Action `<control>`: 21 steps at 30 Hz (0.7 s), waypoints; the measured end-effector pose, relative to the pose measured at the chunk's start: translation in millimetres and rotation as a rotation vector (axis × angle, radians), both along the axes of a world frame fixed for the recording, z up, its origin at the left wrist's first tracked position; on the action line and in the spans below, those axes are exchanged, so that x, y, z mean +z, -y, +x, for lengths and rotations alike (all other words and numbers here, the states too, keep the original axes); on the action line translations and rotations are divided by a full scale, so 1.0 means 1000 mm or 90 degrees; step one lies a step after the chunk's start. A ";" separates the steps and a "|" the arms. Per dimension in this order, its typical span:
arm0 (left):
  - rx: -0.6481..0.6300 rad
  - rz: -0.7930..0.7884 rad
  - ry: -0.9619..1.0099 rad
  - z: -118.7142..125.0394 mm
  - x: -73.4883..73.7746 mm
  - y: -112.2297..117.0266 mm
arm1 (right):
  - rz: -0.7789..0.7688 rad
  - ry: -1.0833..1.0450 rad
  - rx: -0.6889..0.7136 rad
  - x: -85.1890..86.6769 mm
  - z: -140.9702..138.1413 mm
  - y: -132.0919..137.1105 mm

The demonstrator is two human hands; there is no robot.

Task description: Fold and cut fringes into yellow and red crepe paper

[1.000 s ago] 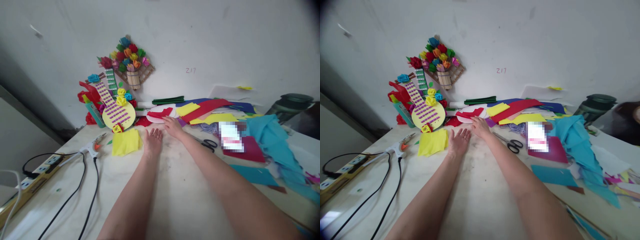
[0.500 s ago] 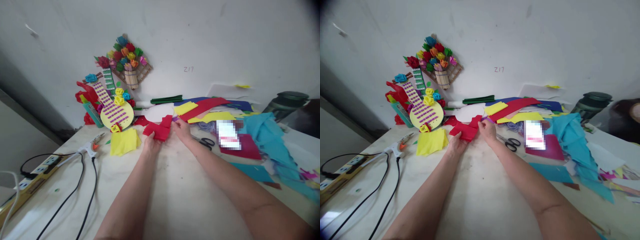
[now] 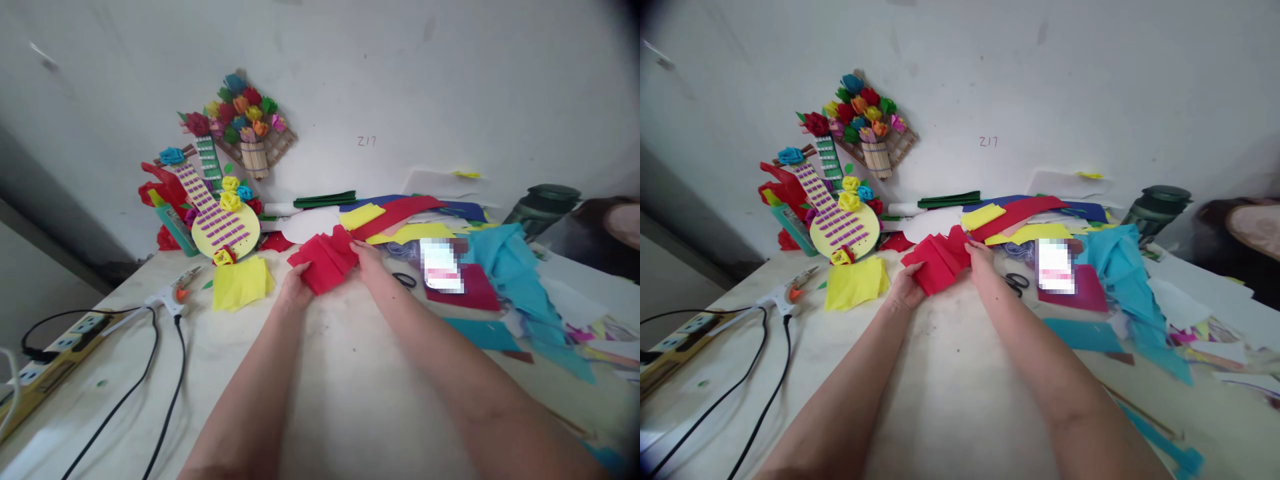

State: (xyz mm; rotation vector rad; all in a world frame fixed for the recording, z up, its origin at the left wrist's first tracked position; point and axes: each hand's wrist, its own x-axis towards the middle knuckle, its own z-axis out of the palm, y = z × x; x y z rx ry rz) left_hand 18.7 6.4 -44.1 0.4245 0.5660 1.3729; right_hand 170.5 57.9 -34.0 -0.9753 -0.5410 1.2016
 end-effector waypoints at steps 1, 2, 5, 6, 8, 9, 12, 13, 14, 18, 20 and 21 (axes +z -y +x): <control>0.000 0.000 -0.006 0.000 0.000 0.000 | 0.000 -0.015 -0.011 0.001 0.003 0.002; -0.002 -0.004 -0.014 0.000 0.001 0.001 | 0.000 -0.027 -0.025 0.001 0.007 0.004; -0.001 -0.035 -0.047 0.001 0.003 0.001 | 0.001 -0.057 -0.037 -0.001 0.019 0.007; 0.004 -0.043 -0.056 0.001 0.004 0.001 | -0.001 -0.069 -0.025 -0.002 0.023 0.007; 0.019 -0.049 -0.070 0.001 0.004 0.001 | -0.017 -0.097 0.005 -0.004 0.031 0.008; 0.026 -0.047 -0.076 0.002 0.004 0.000 | -0.029 -0.110 0.020 -0.004 0.034 0.009; 0.052 -0.043 -0.108 0.001 0.002 -0.002 | -0.032 -0.120 0.056 -0.001 0.041 0.013; 0.062 -0.038 -0.123 0.000 0.001 -0.003 | -0.023 -0.114 0.066 0.000 0.042 0.014; 0.072 -0.030 -0.138 -0.001 0.001 -0.004 | -0.016 -0.108 0.075 0.002 0.042 0.016; 0.096 -0.005 -0.222 -0.006 -0.004 -0.007 | -0.007 -0.094 0.079 0.005 0.039 0.019; 0.109 -0.015 -0.257 -0.007 -0.006 -0.009 | 0.004 -0.087 0.083 0.004 0.036 0.019; 0.122 -0.020 -0.255 -0.008 -0.007 -0.009 | 0.009 -0.085 0.089 0.003 0.035 0.018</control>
